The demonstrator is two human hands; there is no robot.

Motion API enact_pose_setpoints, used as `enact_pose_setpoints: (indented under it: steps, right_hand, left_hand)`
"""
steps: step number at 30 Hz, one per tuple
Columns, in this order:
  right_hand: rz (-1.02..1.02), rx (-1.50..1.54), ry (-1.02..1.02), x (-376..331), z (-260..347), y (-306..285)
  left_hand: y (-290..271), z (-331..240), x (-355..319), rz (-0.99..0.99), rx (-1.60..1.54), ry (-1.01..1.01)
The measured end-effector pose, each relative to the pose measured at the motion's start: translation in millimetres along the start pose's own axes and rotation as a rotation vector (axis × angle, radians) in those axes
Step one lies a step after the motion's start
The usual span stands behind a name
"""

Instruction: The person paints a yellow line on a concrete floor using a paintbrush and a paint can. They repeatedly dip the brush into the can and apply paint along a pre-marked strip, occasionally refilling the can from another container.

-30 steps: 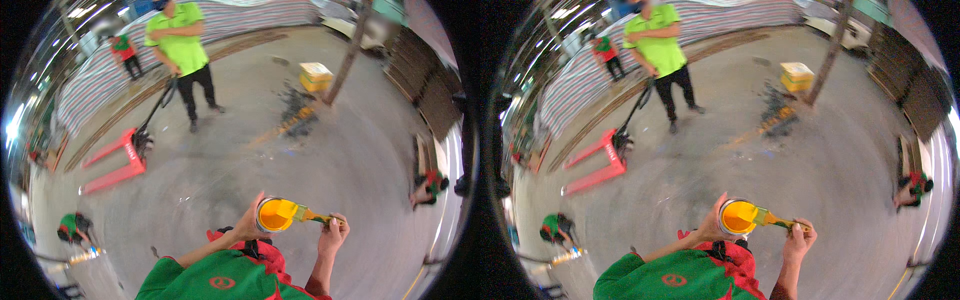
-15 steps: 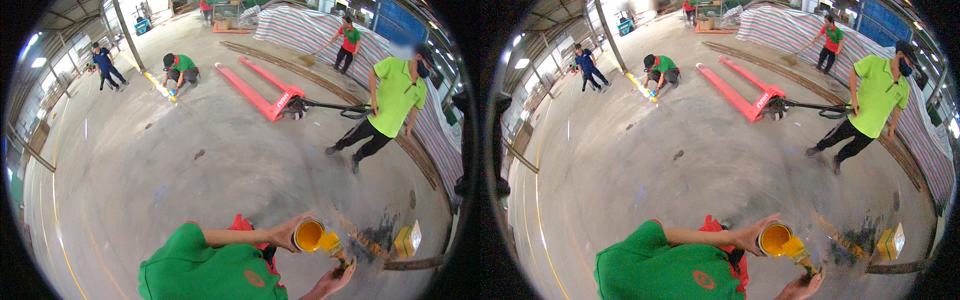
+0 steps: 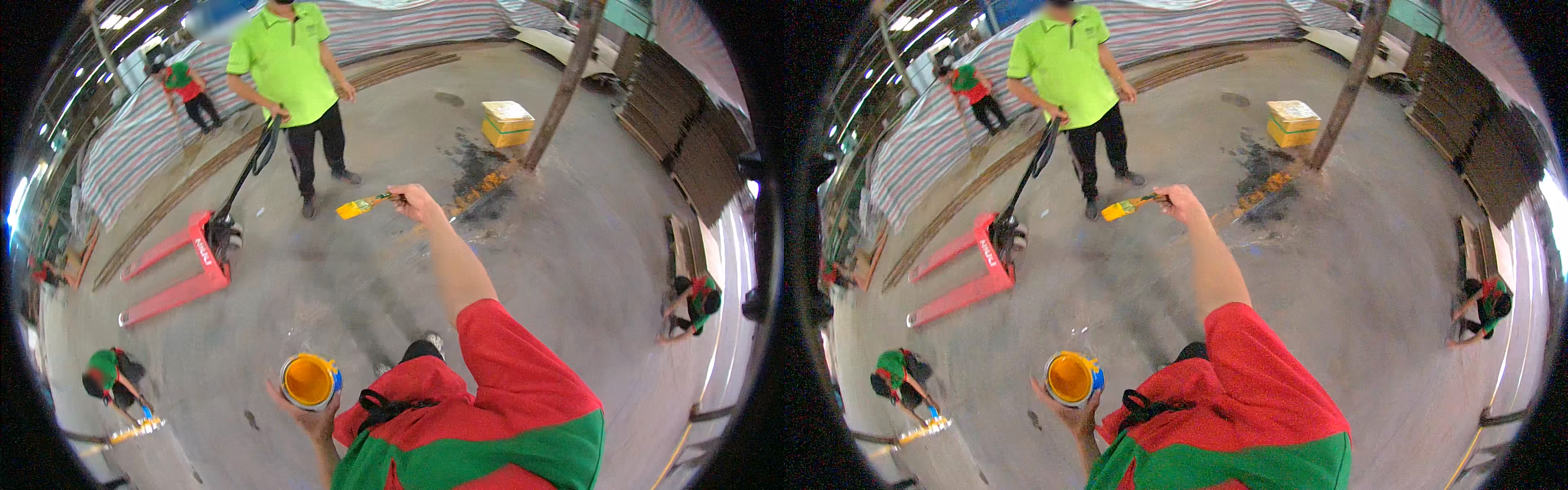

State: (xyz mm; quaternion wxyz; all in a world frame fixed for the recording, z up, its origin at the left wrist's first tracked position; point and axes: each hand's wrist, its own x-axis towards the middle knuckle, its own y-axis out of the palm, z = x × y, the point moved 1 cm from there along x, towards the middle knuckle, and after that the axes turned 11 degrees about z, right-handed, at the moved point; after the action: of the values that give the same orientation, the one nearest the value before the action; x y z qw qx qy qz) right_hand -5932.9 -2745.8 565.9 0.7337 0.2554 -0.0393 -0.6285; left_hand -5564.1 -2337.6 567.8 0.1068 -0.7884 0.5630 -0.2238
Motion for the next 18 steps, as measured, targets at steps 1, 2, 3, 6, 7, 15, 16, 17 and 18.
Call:
enact_pose_setpoints:
  steps: [1,2,3,6,7,15,16,17,18]
  right_hand:
    - [-0.028,0.015,-0.028,3.8,4.9,-1.9]
    - [-0.016,-0.010,-0.014,7.6,7.2,-1.3]
    - [-0.019,-0.044,-0.059,9.9,9.9,-2.0]
    - [-0.042,-0.129,-0.131,11.1,12.8,-1.9]
    - [-0.063,-0.017,-0.075,9.4,13.1,-0.6]
    - [0.070,0.027,-0.217,-56.6,23.5,50.4]
    - [0.057,0.023,-0.240,-70.4,21.7,62.3]
    - [0.098,0.080,-0.272,-85.2,18.5,75.3]
    - [0.121,0.129,-0.283,-101.2,12.8,89.1]
  left_hand:
    - [-2.3,1.5,2.1,-0.010,0.026,0.021]
    - [-5.3,3.6,6.0,-0.021,0.042,0.039]
    - [-4.9,5.5,8.1,-0.023,-0.065,0.038]
    - [-2.9,11.0,12.1,-0.014,-0.298,0.015]
    - [-1.1,10.5,13.4,-0.005,-0.252,0.030]
    - [6.0,11.4,39.0,0.078,-0.134,0.127]
    - [8.8,10.7,42.7,0.098,-0.168,0.134]
    - [12.3,9.5,45.8,0.115,-0.202,0.140]
    - [15.5,9.0,48.1,0.132,-0.235,0.144]
